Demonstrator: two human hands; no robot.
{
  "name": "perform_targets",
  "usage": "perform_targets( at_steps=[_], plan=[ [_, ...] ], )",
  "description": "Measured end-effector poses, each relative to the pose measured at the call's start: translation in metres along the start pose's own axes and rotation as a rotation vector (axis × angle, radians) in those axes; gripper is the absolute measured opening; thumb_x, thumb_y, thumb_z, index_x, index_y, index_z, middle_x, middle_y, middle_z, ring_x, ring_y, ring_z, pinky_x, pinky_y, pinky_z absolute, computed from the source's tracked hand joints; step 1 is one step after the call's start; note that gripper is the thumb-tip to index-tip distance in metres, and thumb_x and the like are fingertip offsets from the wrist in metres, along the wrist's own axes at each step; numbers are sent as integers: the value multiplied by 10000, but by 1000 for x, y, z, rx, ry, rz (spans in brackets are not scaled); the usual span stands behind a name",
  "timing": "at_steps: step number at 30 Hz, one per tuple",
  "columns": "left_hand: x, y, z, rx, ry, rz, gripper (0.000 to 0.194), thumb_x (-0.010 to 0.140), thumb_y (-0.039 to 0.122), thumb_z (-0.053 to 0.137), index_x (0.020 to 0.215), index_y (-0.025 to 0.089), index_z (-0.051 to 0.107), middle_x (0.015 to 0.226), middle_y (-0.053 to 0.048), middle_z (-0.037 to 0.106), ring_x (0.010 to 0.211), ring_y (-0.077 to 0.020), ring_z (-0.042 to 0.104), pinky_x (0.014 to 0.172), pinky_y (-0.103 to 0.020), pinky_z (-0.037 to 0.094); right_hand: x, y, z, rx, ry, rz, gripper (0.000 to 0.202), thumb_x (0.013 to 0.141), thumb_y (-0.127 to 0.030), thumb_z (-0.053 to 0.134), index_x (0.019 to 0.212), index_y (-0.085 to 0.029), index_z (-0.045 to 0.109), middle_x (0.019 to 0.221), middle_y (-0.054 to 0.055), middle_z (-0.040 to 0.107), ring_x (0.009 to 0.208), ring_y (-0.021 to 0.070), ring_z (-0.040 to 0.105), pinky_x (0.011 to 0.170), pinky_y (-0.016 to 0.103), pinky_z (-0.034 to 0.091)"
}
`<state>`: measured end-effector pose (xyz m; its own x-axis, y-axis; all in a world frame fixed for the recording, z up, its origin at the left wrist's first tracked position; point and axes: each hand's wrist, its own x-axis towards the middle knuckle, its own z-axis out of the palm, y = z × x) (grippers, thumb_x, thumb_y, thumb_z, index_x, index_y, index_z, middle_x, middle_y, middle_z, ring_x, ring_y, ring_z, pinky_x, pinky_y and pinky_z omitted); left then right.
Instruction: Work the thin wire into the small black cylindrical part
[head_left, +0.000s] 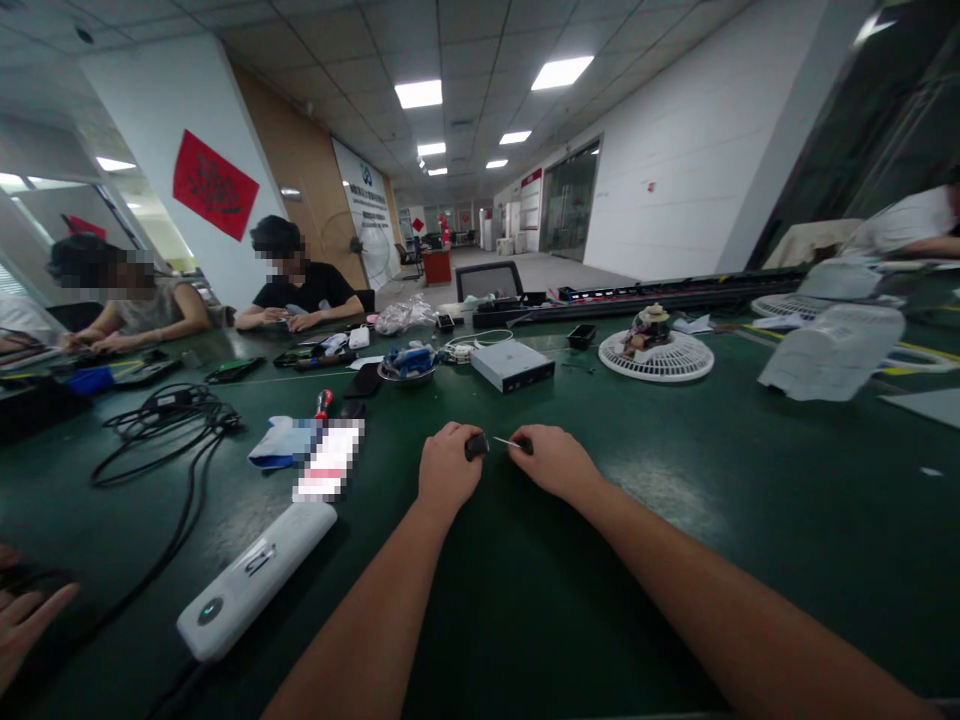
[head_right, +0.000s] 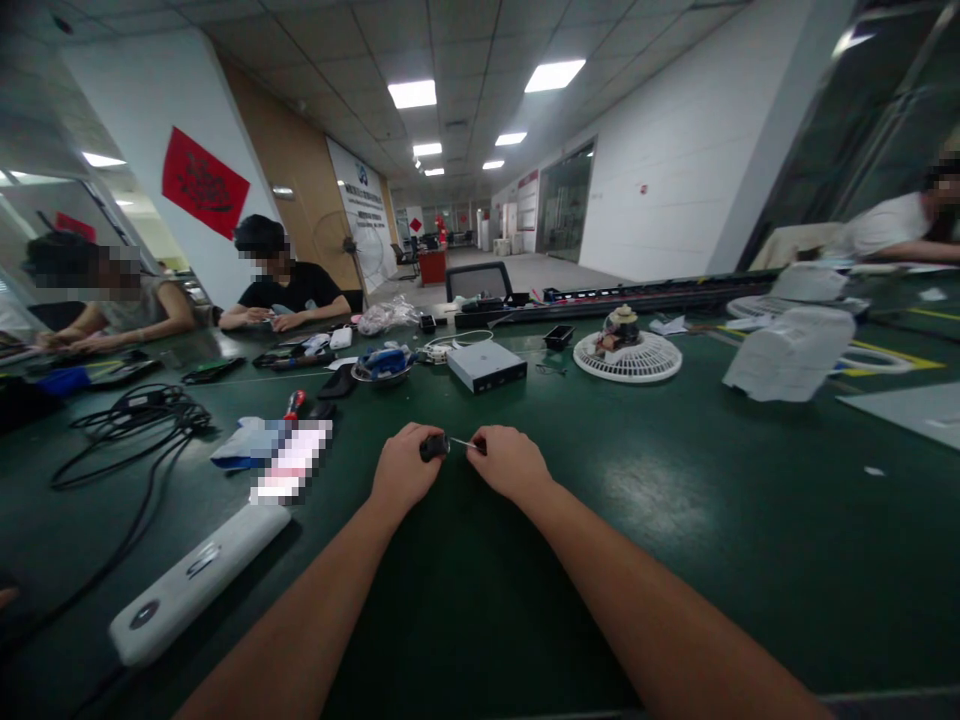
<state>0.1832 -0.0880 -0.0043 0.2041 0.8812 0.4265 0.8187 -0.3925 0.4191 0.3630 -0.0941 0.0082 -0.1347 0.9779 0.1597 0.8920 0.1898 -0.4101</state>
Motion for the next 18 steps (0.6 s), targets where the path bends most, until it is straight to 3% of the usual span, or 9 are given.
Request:
perform_targets(
  at_steps=[7, 13, 18],
  plan=[
    [0, 2, 0, -24, -48, 40, 268, 775, 156, 673, 1034, 224, 674, 1056, -33, 664, 962, -194, 612, 891, -340, 449, 2, 1, 3, 224, 123, -17, 255, 910, -192, 437, 990, -185, 679, 975, 54, 713, 830, 164, 640, 711, 255, 432],
    [0, 3, 0, -46, -48, 61, 286, 752, 164, 699, 1031, 223, 678, 1031, -30, 674, 940, -196, 619, 885, -352, 458, 4, 4, 6, 362, 129, -94, 195, 864, -232, 588, 1042, -197, 660, 990, 35, 715, 842, 165, 639, 753, 276, 458],
    [1, 7, -1, -70, -57, 86, 261, 758, 182, 700, 1016, 219, 682, 1023, -34, 682, 942, -200, 622, 867, -357, 465, 4, 5, 5, 318, 120, -166, 119, 837, -239, 610, 914, -218, 699, 884, 9, 701, 779, 152, 617, 732, 276, 444]
  ],
)
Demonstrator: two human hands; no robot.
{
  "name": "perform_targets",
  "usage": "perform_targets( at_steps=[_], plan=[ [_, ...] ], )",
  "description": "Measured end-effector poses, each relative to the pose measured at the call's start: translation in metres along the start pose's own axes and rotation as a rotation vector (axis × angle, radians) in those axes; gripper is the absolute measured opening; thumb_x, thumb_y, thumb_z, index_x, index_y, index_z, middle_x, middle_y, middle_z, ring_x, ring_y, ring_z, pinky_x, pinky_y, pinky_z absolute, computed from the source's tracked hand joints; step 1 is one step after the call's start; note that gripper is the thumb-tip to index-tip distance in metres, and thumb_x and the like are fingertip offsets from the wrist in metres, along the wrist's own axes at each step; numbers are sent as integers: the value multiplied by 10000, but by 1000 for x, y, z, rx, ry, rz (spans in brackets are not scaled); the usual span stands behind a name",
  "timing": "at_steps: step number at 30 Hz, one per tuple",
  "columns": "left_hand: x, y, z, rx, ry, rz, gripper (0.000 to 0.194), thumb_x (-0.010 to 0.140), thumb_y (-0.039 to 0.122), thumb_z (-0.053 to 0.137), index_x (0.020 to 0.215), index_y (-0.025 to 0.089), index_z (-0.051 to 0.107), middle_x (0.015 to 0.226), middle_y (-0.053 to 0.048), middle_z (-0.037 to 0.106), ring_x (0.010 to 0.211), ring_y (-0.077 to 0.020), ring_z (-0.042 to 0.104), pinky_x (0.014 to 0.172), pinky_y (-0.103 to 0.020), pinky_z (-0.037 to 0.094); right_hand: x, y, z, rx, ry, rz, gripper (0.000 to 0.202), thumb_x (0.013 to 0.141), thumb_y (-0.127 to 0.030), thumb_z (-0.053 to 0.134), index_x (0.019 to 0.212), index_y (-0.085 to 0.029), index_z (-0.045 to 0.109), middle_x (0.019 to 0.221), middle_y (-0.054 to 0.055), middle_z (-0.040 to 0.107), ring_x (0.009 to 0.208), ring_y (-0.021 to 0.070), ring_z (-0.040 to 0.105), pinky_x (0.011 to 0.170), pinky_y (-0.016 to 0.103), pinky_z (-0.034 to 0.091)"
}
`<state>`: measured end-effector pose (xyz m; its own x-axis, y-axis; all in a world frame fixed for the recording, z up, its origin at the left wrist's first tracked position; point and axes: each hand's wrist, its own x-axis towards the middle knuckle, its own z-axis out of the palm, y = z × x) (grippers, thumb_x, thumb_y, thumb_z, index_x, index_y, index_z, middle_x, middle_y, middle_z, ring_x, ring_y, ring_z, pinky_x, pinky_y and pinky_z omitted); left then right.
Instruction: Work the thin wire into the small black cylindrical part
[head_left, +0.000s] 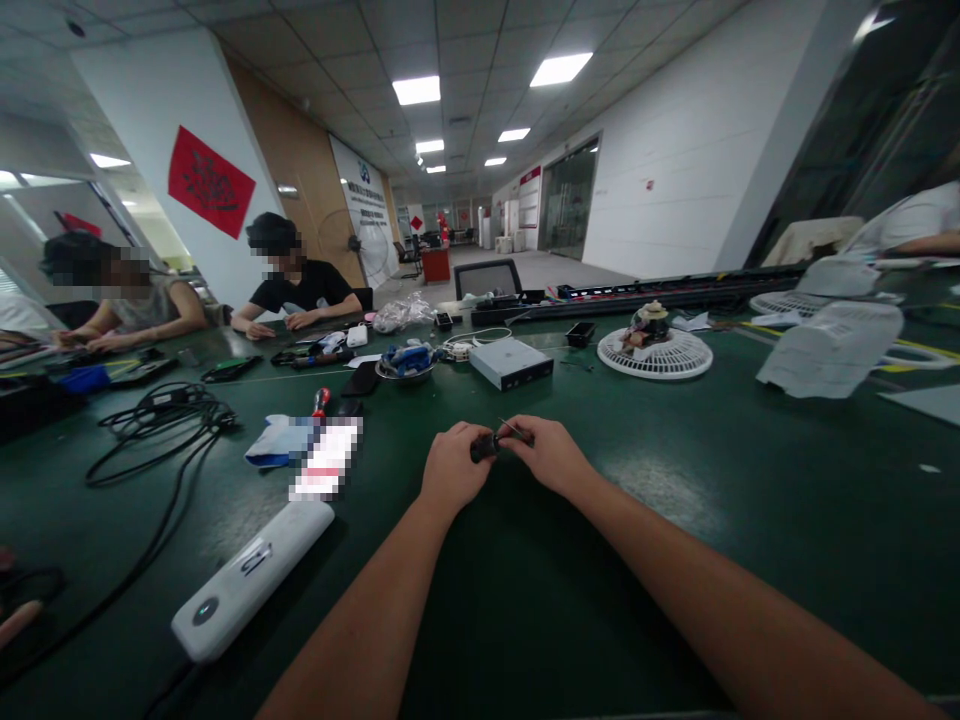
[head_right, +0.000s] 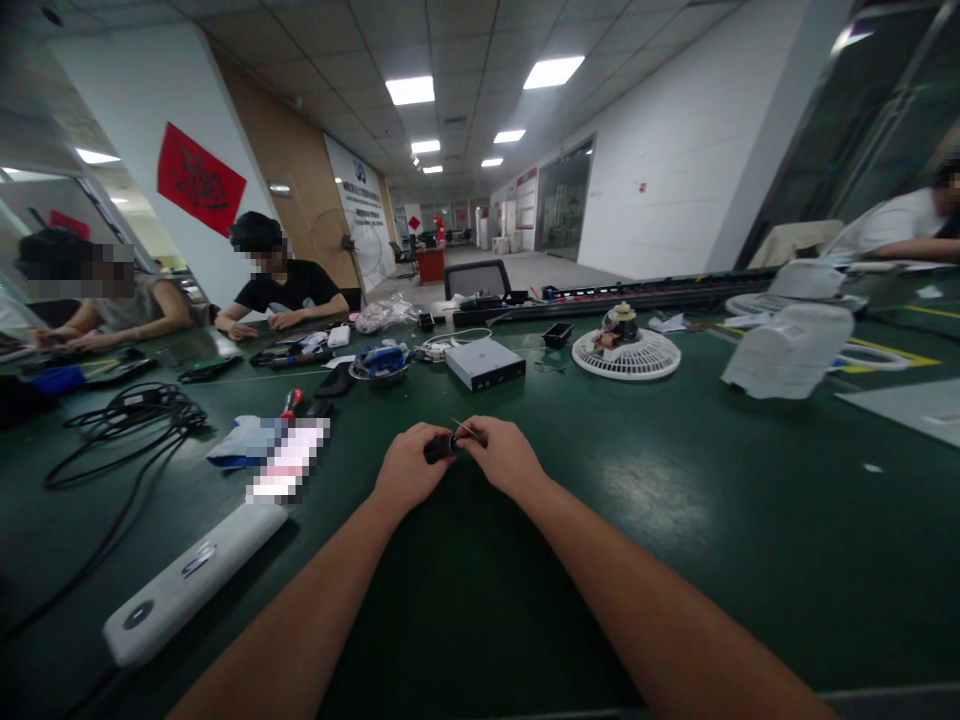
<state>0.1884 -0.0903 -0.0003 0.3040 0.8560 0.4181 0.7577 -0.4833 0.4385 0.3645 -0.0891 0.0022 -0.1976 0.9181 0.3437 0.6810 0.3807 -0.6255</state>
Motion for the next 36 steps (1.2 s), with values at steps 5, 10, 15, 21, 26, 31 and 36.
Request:
perform_targets(
  at_steps=[5, 10, 15, 21, 26, 31, 36],
  plan=[
    [0, 0, 1, -29, 0, 42, 274, 753, 199, 717, 1024, 219, 679, 1024, -35, 692, 950, -205, 626, 866, -361, 459, 0, 1, -1, 36, 7, 6, 143, 795, -242, 645, 915, -225, 721, 857, -4, 710, 766, 142, 615, 716, 259, 434],
    [-1, -2, 1, -56, -17, 118, 288, 749, 162, 718, 1025, 236, 681, 1031, -18, 695, 968, -189, 626, 869, -343, 460, 0, 3, -4, 17, -6, 110, 150, 739, -342, 695, 818, -216, 719, 751, -14, 701, 664, 141, 596, 610, 253, 401],
    [-1, 0, -2, -69, -32, 132, 277, 756, 118, 684, 1004, 241, 695, 1026, -24, 703, 994, -200, 619, 911, -358, 448, 0, 6, -4, 25, -83, 132, 227, 714, -413, 706, 798, -203, 717, 739, -4, 694, 675, 151, 596, 595, 251, 390],
    [-1, -1, -2, -37, -28, 155, 318, 727, 129, 721, 1018, 250, 680, 1060, -14, 686, 1011, -199, 604, 917, -355, 436, -3, 3, -2, 19, -101, 63, 244, 821, -396, 591, 771, -191, 713, 682, -2, 676, 636, 142, 585, 582, 249, 360],
    [-2, 3, -2, -54, -27, 145, 261, 737, 137, 712, 969, 235, 645, 1022, -9, 684, 980, -196, 604, 916, -349, 428, -4, -1, -4, -50, -130, 52, 273, 839, -415, 564, 766, -197, 711, 690, 8, 673, 638, 146, 573, 573, 248, 335],
    [-2, 8, -2, -62, -16, 62, 239, 769, 119, 641, 961, 238, 567, 958, -8, 668, 932, -201, 607, 863, -330, 444, -7, -9, -3, -80, -156, 44, 342, 900, -423, 463, 783, -198, 692, 704, 16, 668, 612, 141, 554, 542, 249, 307],
    [-3, 6, 3, -58, -43, -43, 260, 776, 140, 620, 987, 224, 494, 914, -23, 641, 891, -210, 606, 747, -304, 449, -7, -12, -1, -49, -140, 16, 309, 904, -387, 461, 846, -198, 699, 755, 21, 691, 653, 149, 583, 579, 255, 341]
  ],
)
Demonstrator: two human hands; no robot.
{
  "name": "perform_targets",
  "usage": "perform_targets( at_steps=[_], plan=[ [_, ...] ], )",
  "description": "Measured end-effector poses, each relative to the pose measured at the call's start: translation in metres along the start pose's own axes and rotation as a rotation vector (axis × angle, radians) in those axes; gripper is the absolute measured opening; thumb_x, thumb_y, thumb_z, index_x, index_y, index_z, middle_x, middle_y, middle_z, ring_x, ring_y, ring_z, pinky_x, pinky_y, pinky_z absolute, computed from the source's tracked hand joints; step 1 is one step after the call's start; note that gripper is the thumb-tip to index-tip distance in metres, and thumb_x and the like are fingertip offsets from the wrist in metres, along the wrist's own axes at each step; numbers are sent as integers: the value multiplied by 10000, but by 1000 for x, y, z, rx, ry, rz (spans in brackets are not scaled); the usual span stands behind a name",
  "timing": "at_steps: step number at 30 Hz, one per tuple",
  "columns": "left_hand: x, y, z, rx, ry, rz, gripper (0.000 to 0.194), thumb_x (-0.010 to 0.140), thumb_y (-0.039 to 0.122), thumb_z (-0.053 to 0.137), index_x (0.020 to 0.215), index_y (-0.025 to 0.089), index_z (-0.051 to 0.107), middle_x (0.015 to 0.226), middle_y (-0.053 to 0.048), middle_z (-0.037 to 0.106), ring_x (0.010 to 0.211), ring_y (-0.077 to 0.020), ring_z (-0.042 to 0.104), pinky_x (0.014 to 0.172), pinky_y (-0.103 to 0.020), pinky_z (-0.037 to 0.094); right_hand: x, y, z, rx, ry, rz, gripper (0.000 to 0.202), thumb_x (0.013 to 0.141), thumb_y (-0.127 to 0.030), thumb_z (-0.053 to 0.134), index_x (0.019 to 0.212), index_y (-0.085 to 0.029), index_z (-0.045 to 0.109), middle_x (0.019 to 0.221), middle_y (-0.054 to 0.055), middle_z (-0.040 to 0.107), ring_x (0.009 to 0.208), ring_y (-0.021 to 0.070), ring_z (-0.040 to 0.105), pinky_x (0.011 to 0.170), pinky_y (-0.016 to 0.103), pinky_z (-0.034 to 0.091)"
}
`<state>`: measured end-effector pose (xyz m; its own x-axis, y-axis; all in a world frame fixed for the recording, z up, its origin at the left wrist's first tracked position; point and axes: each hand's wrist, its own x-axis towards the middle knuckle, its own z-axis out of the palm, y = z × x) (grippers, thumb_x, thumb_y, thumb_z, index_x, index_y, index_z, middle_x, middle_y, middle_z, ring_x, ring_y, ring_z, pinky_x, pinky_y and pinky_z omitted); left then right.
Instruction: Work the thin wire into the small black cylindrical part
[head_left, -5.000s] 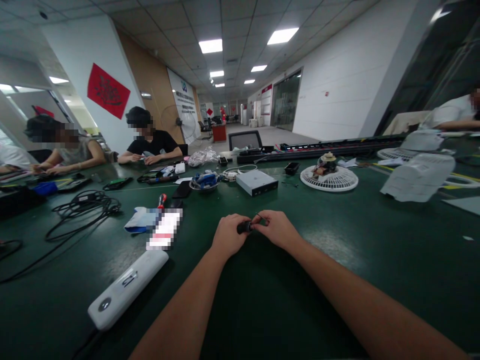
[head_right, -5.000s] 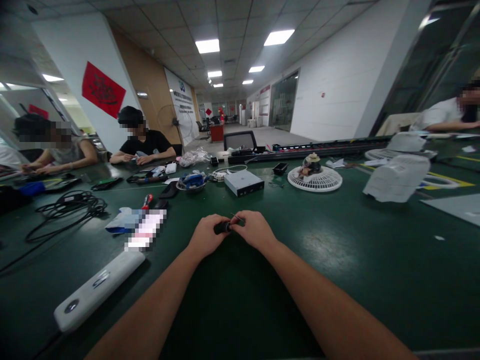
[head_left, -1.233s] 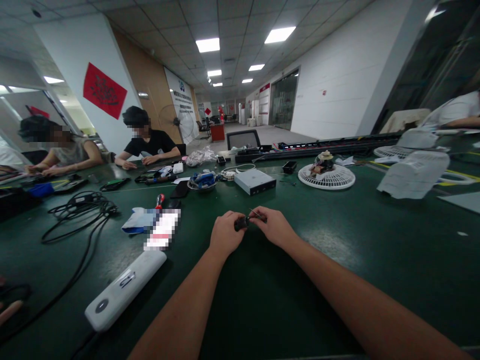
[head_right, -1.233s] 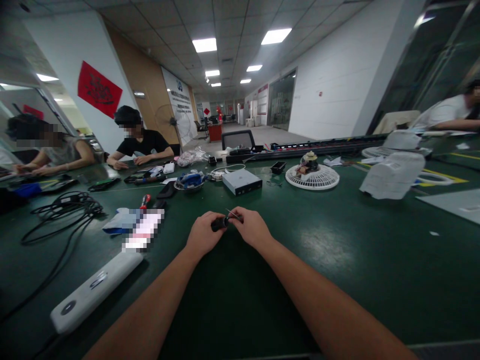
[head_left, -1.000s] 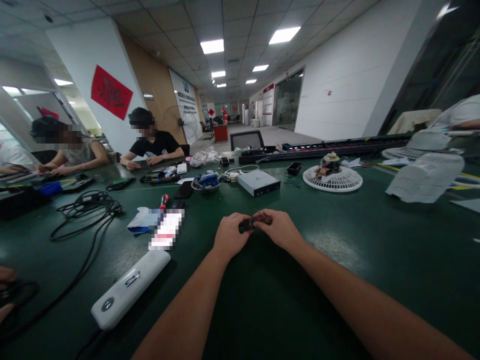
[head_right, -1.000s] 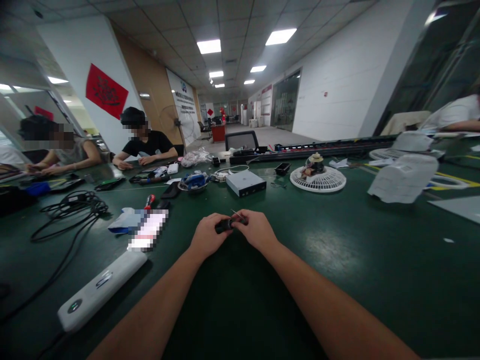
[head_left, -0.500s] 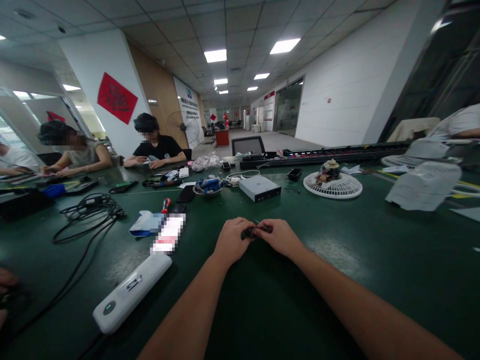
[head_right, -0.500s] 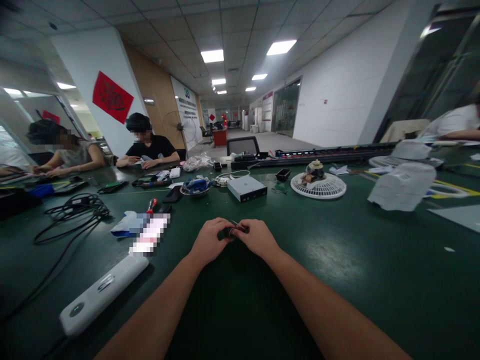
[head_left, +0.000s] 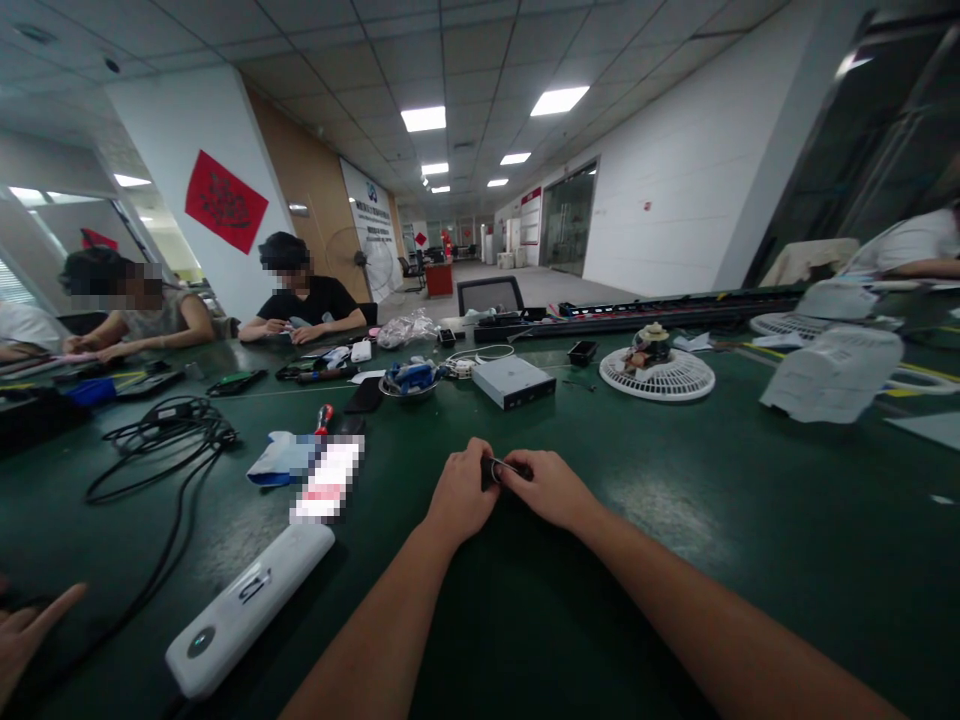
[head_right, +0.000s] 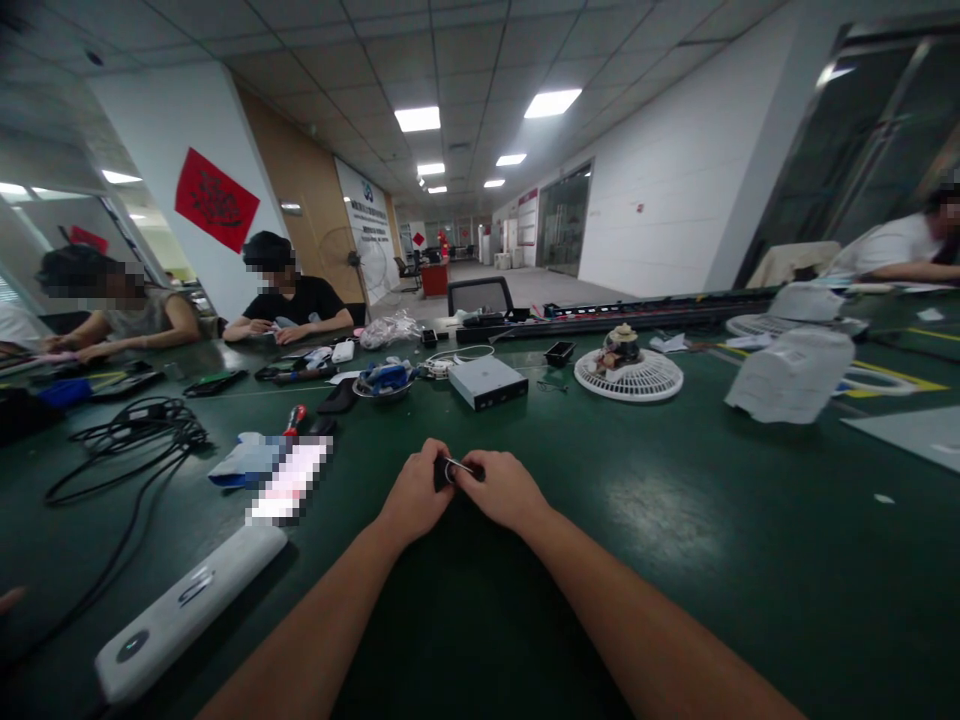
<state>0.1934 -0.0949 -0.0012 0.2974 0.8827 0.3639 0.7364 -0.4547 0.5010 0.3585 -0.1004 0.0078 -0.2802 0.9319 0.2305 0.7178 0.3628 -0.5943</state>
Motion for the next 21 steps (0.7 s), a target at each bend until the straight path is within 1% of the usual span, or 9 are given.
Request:
perform_targets(
  at_steps=[4, 6, 9, 11, 14, 17, 19, 21],
  plan=[
    [1, -2, 2, -5, -30, -47, 261, 778, 165, 624, 986, 226, 478, 897, -20, 636, 825, -191, 610, 665, -273, 419, 1, 0, 0, 38, 18, 11, 260, 872, -378, 520, 935, -210, 708, 815, 24, 711, 703, 159, 610, 621, 257, 381],
    [2, -3, 2, -3, -19, -67, 236, 782, 189, 630, 952, 229, 471, 867, -9, 630, 778, -176, 605, 628, -261, 396, 1, 1, -1, 40, 51, 19, 245, 862, -370, 539, 963, -218, 703, 831, 24, 713, 711, 163, 613, 626, 260, 388],
    [4, -5, 2, 24, 18, -120, 205, 786, 232, 638, 874, 230, 452, 811, 5, 612, 711, -158, 584, 575, -253, 358, 2, 2, -2, 41, 99, 13, 233, 901, -334, 483, 964, -215, 673, 820, 22, 701, 689, 158, 602, 611, 260, 379],
    [5, -8, 1, 66, 41, -169, 199, 786, 225, 633, 828, 229, 439, 792, 7, 602, 693, -154, 571, 553, -252, 338, 2, 3, -3, 54, 98, 9, 231, 927, -288, 432, 987, -210, 640, 797, 14, 691, 664, 148, 596, 604, 256, 375],
    [7, -11, 0, 111, 39, -221, 165, 801, 180, 599, 823, 226, 442, 791, 1, 601, 696, -153, 571, 545, -251, 335, 2, 5, -5, 30, 47, -22, 227, 925, -233, 424, 1023, -217, 628, 785, 3, 683, 662, 140, 596, 611, 252, 377],
    [6, -11, -1, 127, 28, -246, 175, 803, 133, 579, 920, 220, 484, 872, -18, 620, 752, -158, 596, 584, -252, 372, 1, 5, -5, -26, -47, -76, 222, 900, -226, 472, 995, -230, 672, 825, 8, 693, 703, 147, 603, 628, 254, 391],
    [5, -10, -1, 165, 12, -235, 200, 805, 134, 580, 974, 221, 520, 967, -34, 616, 802, -165, 607, 626, -260, 398, 1, 4, -5, -43, -88, -89, 227, 896, -230, 483, 987, -227, 691, 864, 17, 702, 739, 152, 612, 647, 256, 406],
    [4, -8, -2, 218, -27, -205, 143, 824, 164, 575, 953, 226, 571, 1022, -35, 593, 813, -164, 609, 645, -265, 414, 2, 2, -5, -64, -98, -88, 236, 900, -232, 481, 1000, -217, 695, 903, 28, 709, 779, 159, 623, 674, 258, 421]
  ],
)
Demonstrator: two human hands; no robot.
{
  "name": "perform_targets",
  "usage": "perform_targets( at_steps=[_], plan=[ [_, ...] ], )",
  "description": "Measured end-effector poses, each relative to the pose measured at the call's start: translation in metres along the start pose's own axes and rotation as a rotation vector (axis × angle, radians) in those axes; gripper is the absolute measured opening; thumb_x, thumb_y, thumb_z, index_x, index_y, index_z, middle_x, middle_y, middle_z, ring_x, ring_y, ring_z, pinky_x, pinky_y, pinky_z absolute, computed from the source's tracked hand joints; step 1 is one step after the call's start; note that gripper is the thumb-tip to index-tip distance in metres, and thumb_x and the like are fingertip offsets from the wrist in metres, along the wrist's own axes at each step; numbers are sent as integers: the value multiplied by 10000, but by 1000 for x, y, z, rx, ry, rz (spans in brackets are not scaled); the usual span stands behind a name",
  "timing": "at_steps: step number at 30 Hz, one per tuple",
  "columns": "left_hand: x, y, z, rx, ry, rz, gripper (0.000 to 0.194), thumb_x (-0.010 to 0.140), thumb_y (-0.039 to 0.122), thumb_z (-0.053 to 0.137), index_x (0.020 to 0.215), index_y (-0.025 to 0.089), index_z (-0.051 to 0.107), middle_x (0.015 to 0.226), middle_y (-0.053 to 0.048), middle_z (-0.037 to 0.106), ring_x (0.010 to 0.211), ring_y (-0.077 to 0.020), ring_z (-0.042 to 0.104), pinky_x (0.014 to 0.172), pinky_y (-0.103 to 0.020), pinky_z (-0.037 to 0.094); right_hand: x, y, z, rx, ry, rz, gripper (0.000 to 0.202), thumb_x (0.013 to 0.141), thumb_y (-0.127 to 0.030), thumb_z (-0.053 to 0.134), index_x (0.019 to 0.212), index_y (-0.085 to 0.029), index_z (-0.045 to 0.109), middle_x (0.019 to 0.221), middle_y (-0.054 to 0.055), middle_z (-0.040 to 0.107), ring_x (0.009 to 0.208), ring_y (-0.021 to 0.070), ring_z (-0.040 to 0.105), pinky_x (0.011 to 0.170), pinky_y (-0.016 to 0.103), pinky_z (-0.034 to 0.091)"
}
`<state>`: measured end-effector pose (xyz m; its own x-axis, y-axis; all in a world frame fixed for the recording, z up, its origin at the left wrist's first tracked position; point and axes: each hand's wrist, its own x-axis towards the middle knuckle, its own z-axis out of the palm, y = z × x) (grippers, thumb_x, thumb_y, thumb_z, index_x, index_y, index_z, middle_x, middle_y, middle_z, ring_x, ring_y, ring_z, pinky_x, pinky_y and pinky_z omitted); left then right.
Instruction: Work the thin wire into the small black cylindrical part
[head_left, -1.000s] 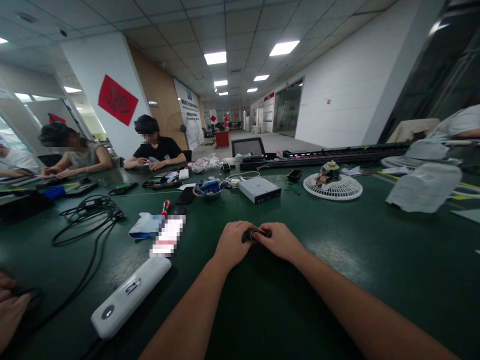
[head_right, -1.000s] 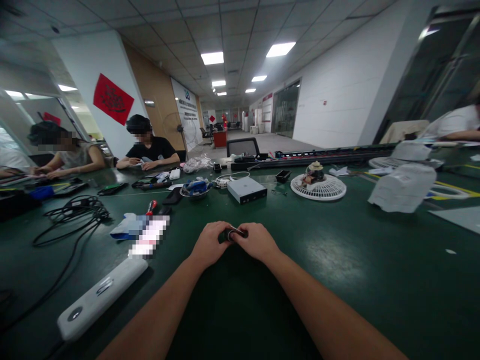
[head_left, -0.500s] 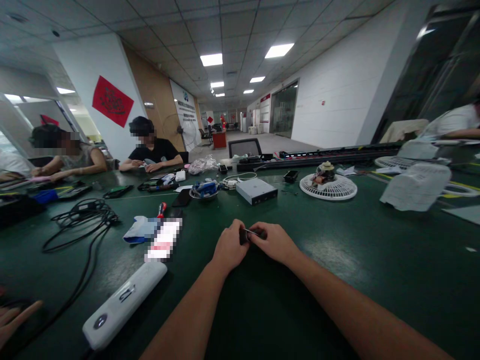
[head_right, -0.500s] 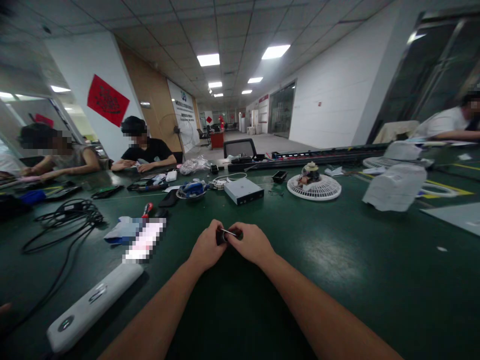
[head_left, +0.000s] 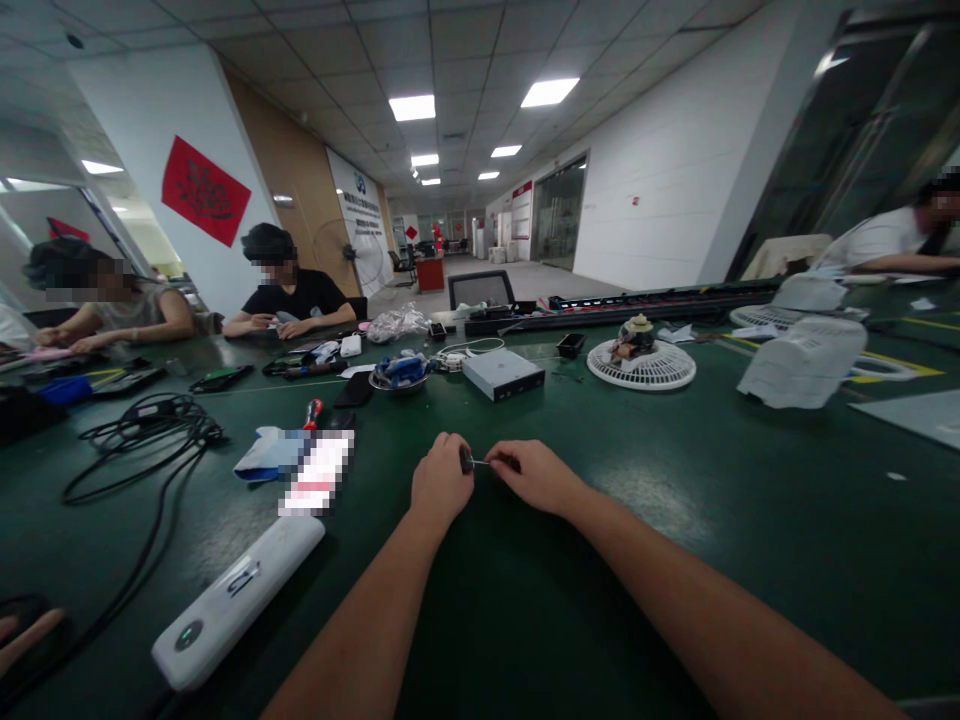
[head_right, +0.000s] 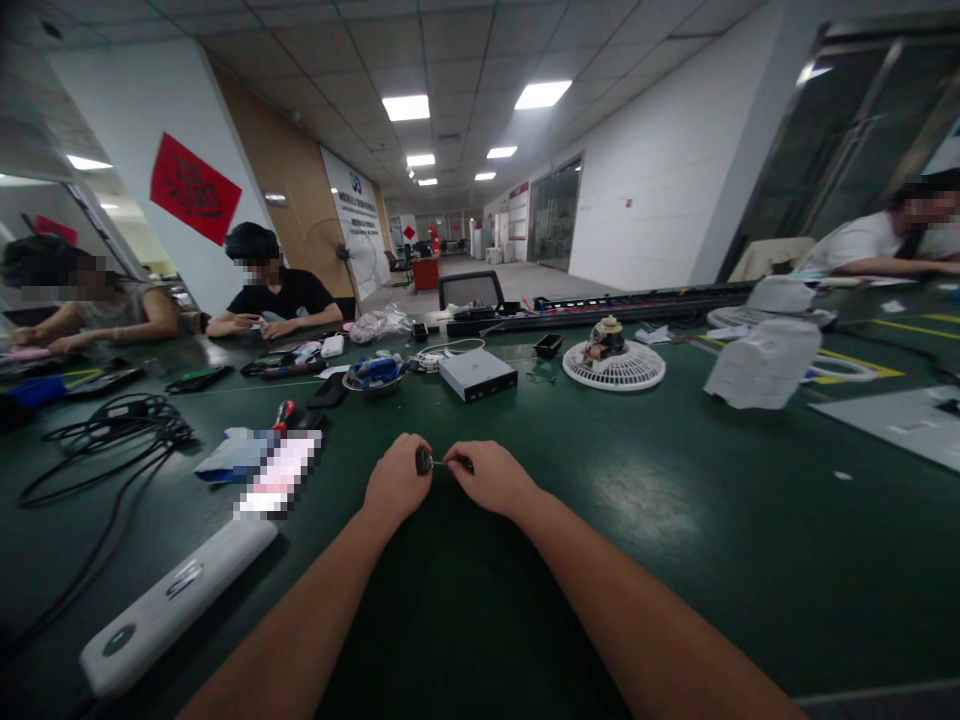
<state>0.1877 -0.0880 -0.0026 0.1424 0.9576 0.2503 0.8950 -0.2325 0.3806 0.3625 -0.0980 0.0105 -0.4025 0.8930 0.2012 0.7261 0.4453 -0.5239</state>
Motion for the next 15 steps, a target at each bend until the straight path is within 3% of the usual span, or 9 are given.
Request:
perform_targets(
  at_steps=[3, 8, 11, 15],
  plan=[
    [-1, 2, 0, 61, -33, 67, 92, 844, 186, 567, 905, 229, 622, 1042, -24, 570, 798, -149, 609, 648, -257, 429, 1, -2, 0, -88, 6, 2, 239, 899, -230, 478, 1002, -213, 693, 943, 38, 714, 819, 170, 630, 707, 266, 425],
    [-1, 5, -3, 125, 55, 163, 234, 795, 87, 576, 988, 221, 579, 992, -19, 610, 825, -168, 610, 673, -271, 428, -3, -4, -3, -271, 44, -67, 193, 862, -196, 501, 913, -210, 686, 887, 39, 697, 837, 182, 611, 731, 278, 396],
    [-1, 6, -6, 163, 76, 186, 177, 798, 60, 548, 896, 206, 570, 875, -17, 634, 801, -182, 604, 683, -287, 421, -6, -5, -5, -284, 53, -117, 169, 846, -188, 511, 884, -207, 675, 858, 29, 684, 798, 167, 596, 714, 269, 378],
    [0, 5, -9, 188, 76, 217, 145, 803, 87, 572, 877, 206, 611, 871, -23, 665, 836, -194, 612, 723, -298, 428, -5, -4, -3, -258, 52, -79, 188, 859, -208, 503, 911, -219, 683, 882, 17, 691, 779, 157, 595, 686, 264, 368]
  ],
)
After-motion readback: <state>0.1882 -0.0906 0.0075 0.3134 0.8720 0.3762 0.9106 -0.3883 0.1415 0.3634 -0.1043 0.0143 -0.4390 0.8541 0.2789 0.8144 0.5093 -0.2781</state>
